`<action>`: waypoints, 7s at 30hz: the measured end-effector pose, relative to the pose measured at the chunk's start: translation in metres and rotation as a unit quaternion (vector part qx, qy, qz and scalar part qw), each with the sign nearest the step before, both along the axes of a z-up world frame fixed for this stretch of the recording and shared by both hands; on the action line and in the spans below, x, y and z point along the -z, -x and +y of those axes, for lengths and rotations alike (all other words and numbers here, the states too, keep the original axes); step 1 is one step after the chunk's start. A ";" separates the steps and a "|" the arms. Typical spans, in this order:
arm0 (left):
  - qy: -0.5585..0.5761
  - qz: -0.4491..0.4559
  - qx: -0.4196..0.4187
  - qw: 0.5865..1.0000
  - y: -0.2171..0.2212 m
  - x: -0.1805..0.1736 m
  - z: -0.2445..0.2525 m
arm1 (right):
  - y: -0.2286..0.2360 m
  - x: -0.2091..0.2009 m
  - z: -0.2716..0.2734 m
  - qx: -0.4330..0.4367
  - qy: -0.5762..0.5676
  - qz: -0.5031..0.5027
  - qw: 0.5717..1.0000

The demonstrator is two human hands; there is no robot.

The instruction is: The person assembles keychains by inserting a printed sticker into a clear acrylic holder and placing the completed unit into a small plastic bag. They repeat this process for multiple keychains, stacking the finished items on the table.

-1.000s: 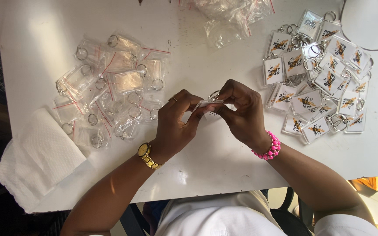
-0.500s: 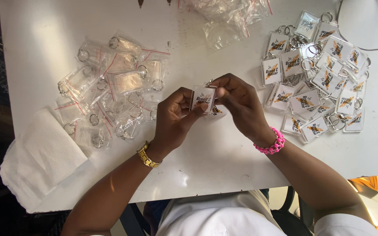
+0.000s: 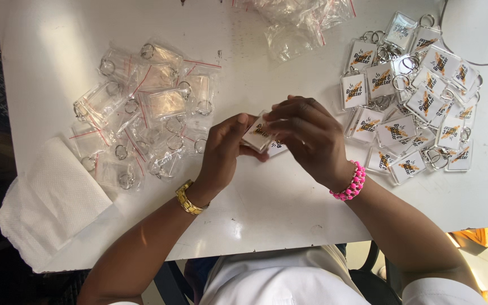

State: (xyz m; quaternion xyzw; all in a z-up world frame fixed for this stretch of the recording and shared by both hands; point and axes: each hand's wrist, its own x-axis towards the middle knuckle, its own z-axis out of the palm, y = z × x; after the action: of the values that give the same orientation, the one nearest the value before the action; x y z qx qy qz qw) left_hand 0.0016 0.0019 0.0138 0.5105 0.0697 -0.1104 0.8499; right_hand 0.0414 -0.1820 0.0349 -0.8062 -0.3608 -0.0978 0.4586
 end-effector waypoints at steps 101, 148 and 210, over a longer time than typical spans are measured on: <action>-0.020 0.006 -0.068 0.997 0.002 0.022 -0.003 | 0.002 0.021 0.003 0.071 -0.238 0.386 0.889; -0.168 -0.243 -0.031 0.955 0.006 -0.014 0.002 | 0.020 -0.050 -0.036 -0.098 -0.099 0.492 0.859; -0.375 -0.368 0.212 0.824 0.016 -0.011 -0.201 | 0.098 -0.006 -0.239 0.220 -0.011 0.263 0.939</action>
State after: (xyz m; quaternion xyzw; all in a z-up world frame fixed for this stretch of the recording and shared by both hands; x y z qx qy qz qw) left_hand -0.0140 -0.1988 0.0250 0.7949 -0.3223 -0.0575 0.5108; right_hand -0.0569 -0.4208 0.0404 -0.8574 -0.0392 0.0156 0.5129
